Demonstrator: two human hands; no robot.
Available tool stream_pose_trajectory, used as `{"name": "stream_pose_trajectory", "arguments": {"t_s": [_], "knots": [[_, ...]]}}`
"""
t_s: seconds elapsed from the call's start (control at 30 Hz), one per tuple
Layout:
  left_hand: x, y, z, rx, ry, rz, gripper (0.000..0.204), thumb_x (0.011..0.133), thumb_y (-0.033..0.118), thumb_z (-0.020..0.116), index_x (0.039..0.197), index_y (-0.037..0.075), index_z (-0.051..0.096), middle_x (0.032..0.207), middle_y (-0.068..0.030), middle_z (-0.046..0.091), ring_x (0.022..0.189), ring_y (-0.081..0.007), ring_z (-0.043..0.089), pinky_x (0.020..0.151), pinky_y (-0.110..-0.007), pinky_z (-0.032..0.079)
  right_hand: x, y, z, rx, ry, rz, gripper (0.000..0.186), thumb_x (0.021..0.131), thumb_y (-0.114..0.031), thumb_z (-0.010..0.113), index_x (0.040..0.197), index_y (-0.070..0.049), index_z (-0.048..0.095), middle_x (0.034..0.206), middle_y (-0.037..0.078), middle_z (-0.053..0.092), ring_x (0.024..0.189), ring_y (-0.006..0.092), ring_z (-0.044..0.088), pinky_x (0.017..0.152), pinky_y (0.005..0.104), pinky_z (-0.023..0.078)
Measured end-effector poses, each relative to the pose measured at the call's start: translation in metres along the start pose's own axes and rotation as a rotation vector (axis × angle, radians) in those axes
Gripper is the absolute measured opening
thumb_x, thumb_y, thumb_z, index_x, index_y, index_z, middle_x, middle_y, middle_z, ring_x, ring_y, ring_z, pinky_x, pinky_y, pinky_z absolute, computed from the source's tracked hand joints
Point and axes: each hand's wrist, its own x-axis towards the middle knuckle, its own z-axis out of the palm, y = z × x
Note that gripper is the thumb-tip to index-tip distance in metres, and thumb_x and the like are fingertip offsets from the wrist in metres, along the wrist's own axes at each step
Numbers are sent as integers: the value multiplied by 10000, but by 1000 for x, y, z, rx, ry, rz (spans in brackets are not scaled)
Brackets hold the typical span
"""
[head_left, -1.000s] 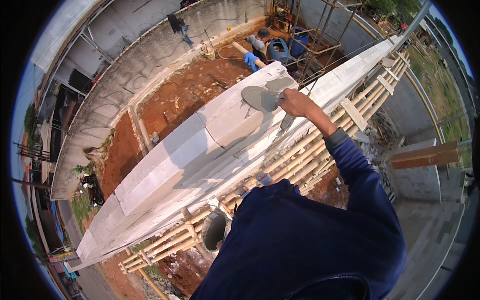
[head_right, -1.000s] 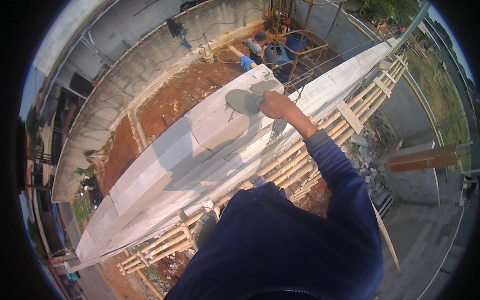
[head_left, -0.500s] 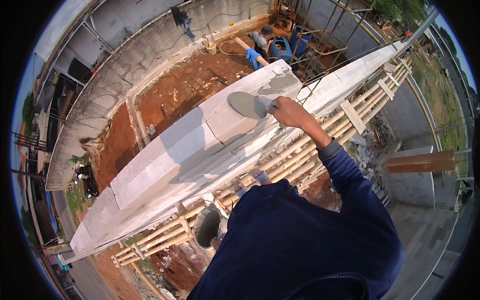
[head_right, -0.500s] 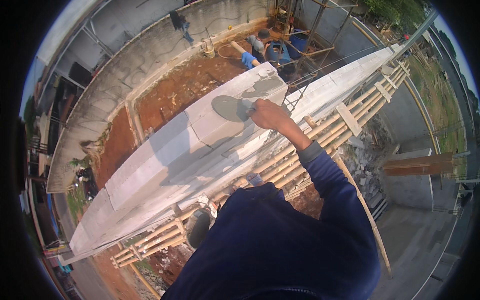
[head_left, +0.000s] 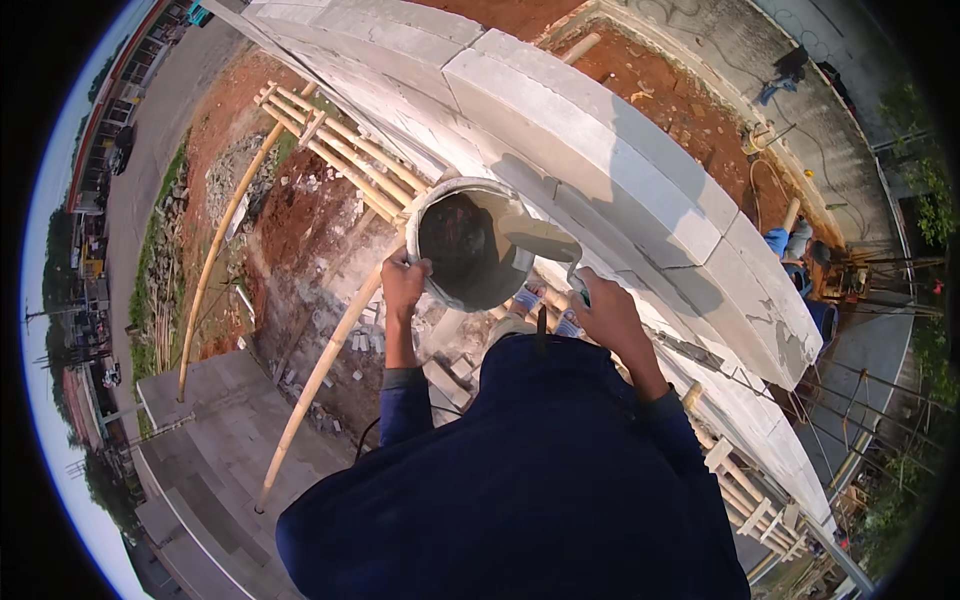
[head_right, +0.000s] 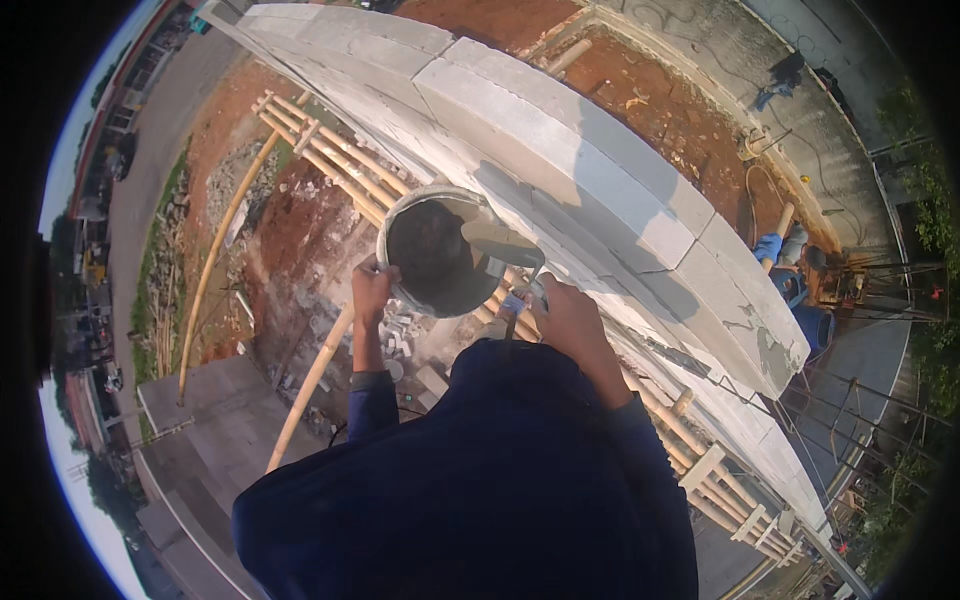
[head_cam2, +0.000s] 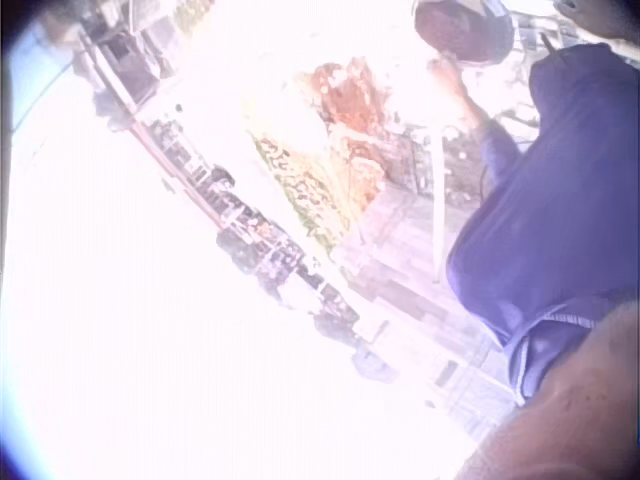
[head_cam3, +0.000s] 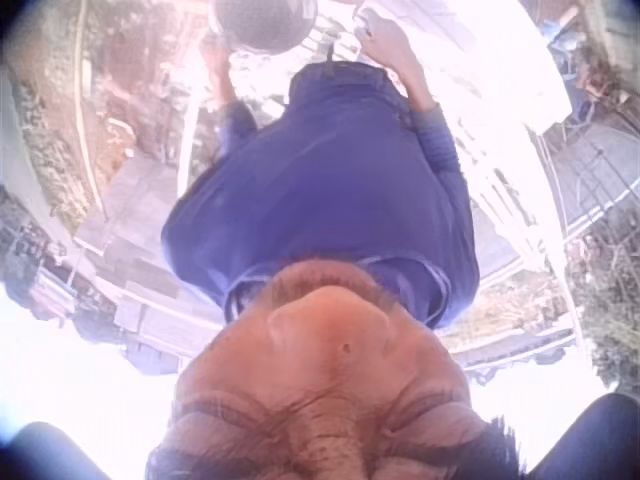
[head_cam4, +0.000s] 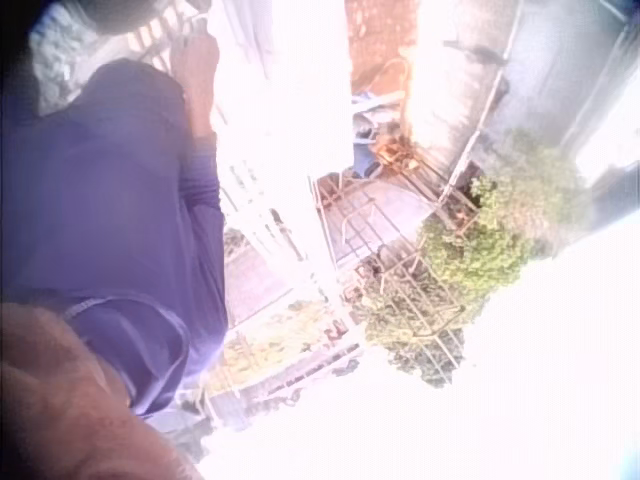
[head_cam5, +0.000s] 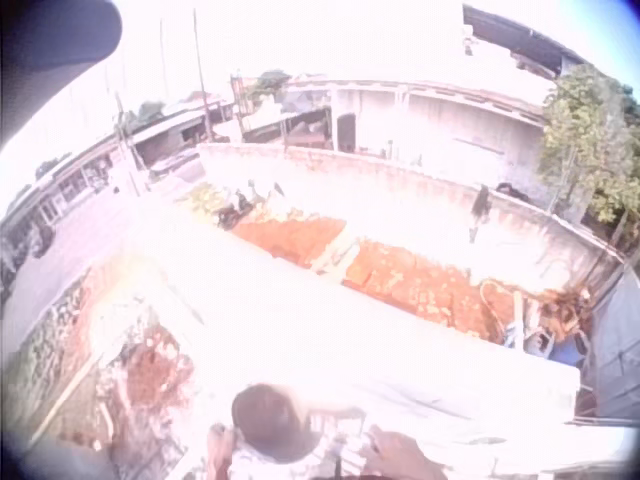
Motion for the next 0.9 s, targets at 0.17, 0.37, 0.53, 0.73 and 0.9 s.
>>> {"name": "stream_pose_trajectory", "arguments": {"t_s": [0.17, 0.37, 0.53, 0.73, 0.9], "knots": [[-44, 75, -14, 87, 76, 112, 715, 742, 130, 731, 1425, -43, 613, 1026, -238, 768, 827, -238, 723, 823, -363, 555, 60, -43, 52, -489, 134, -371, 324, 858, -122, 657, 1157, 2, 649, 949, 182, 673, 886, 325, 737, 716, 433, 577], [-66, 133, -21, 103, 123, 99, 517, 747, 89, 724, 1241, -64, 715, 963, -216, 770, 779, -206, 707, 787, -342, 551, 102, -68, 87, -596, 233, -342, 276, 784, -90, 669, 1041, 9, 690, 947, 183, 691, 863, 286, 740, 646, 368, 567], [-47, 149, -16, -78, 57, 202, 236, 760, 23, 695, 967, -76, 746, 818, -73, 740, 708, -134, 635, 687, -312, 521, 78, -55, 82, -231, 184, -527, 133, 795, -126, 660, 814, -12, 723, 777, 199, 693, 755, 344, 730, 687, 443, 578], [-37, 121, 0, -230, -63, 65, 112, 795, -26, 640, 881, -18, 712, 762, -21, 683, 619, -92, 598, 534, -258, 472, 80, -44, 50, 750, -546, 125, 207, 950, -200, 672, 834, -30, 691, 748, 47, 628, 546, 120, 560, 424, 332, 412], [-6, 71, -7, -227, -268, -27, 245, 835, 64, 640, 1047, -40, 705, 879, -86, 717, 730, -171, 696, 622, -311, 604, 63, 4, 54, 1328, -801, 394, 228, 984, -174, 646, 1058, 39, 681, 778, 37, 588, 508, 128, 507, 407, 310, 395]]}}
